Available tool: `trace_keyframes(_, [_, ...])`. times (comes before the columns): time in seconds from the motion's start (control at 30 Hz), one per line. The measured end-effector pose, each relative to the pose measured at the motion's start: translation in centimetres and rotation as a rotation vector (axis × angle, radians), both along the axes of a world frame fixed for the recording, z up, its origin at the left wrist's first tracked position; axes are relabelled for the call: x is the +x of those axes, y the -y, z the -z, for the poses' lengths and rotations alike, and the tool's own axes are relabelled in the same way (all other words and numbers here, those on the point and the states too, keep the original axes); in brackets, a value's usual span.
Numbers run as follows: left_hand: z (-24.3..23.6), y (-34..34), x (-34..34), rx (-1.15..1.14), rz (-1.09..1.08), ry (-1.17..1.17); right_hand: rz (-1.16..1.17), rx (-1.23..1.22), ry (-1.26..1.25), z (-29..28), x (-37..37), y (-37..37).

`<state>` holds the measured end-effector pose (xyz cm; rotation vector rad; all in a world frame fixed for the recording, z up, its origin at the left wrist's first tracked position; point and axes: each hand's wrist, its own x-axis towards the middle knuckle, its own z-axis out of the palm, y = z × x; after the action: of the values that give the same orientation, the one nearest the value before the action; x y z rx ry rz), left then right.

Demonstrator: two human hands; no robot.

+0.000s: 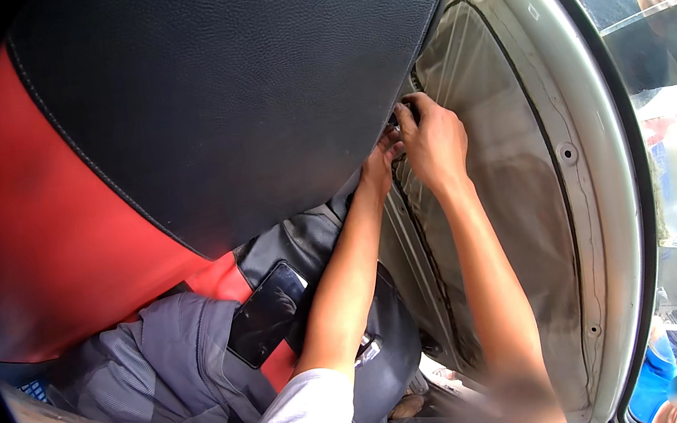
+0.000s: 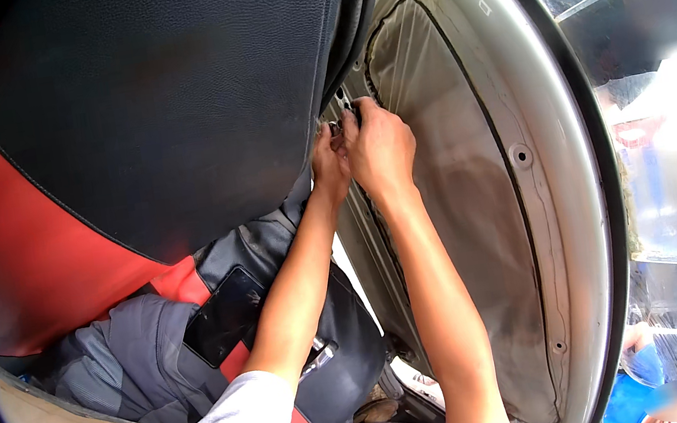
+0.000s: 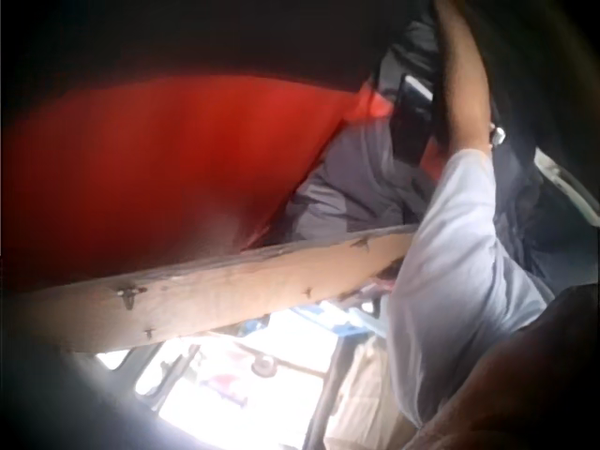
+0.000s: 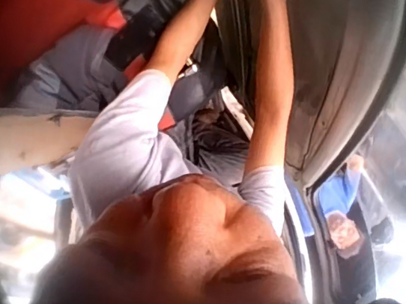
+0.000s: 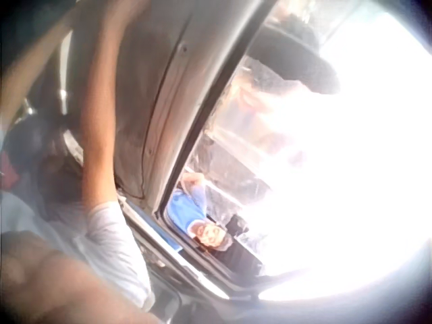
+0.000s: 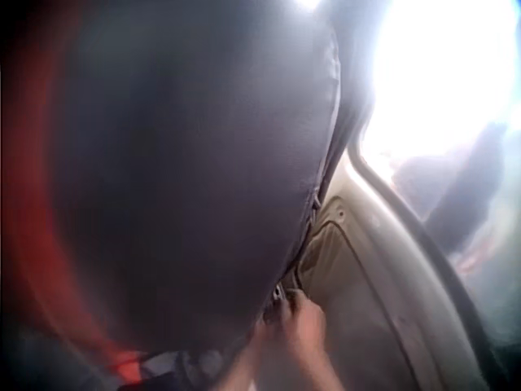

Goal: The person is working on the interior door panel of a car, using a socket wrench to remove and reinstall screws. They repeatedly detach the panel, inspect the area, and reattach it.

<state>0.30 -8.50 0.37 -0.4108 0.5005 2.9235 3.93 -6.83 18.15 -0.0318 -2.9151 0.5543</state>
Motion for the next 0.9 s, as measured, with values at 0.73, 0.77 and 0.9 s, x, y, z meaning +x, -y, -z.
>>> trace_keyframes(0.73, [0.7, -1.2, -0.3, -0.267, -0.002, 0.033, -0.012, 0.164, 0.278, 11.3, 4.9, -5.6])
trace_keyframes(0.77, [1.2, -0.7, -0.8, -0.197, -0.027, 0.027, -0.055, 0.194, 0.298, 8.8, 4.3, -5.1])
trace_keyframes(0.9, [4.2, 0.6, -1.4, 0.055, 0.009, -0.011, -0.281, 0.409, 0.081, 2.1, 0.8, -1.3])
